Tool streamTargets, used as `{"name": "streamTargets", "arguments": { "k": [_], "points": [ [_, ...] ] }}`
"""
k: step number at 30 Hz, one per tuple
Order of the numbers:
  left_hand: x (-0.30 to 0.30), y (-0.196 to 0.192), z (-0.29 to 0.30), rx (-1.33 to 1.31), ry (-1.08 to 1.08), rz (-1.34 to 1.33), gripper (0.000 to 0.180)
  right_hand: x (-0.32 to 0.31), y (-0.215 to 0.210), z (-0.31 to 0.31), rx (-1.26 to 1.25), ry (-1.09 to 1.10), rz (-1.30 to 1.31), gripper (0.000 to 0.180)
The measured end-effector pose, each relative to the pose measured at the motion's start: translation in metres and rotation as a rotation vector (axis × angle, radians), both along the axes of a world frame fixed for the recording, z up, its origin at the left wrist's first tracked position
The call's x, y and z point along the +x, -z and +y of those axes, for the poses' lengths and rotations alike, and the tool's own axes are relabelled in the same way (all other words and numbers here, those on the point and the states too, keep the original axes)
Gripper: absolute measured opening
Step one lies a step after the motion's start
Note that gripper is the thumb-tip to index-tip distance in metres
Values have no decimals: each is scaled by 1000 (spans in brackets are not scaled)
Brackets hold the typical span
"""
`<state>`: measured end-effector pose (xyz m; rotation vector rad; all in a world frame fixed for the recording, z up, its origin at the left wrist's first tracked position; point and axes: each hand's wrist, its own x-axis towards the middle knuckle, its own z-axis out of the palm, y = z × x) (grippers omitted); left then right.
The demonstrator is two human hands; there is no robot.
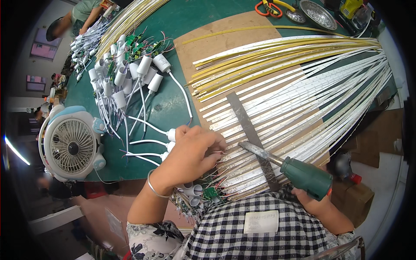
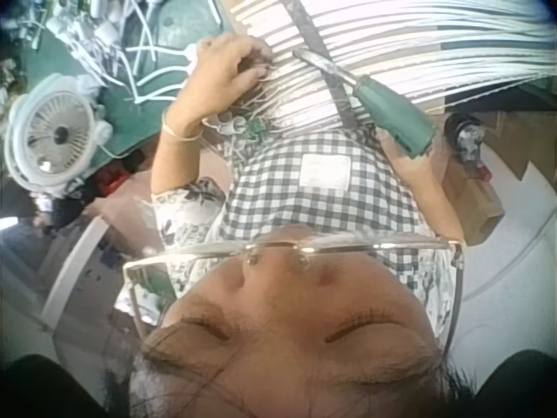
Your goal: The person aligns and solders electrical wires attached to circuit drivers onto LED light strips using a handheld soldering tool.
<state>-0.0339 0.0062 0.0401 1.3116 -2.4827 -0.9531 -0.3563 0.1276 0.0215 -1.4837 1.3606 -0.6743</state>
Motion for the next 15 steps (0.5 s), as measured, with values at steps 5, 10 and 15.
{"name": "streamTargets", "arguments": {
  "k": [5,10,15],
  "points": [
    [-2,3,4,12,-93,11,21,2,-2,-3,-10,-8,10,30],
    [1,4,4,50,-92,26,20,-2,4,-4,-198,-109,84,31],
    [1,4,4,-27,-9,-10,25,-3,5,-1,-185,-85,77,32]
  ]
}}
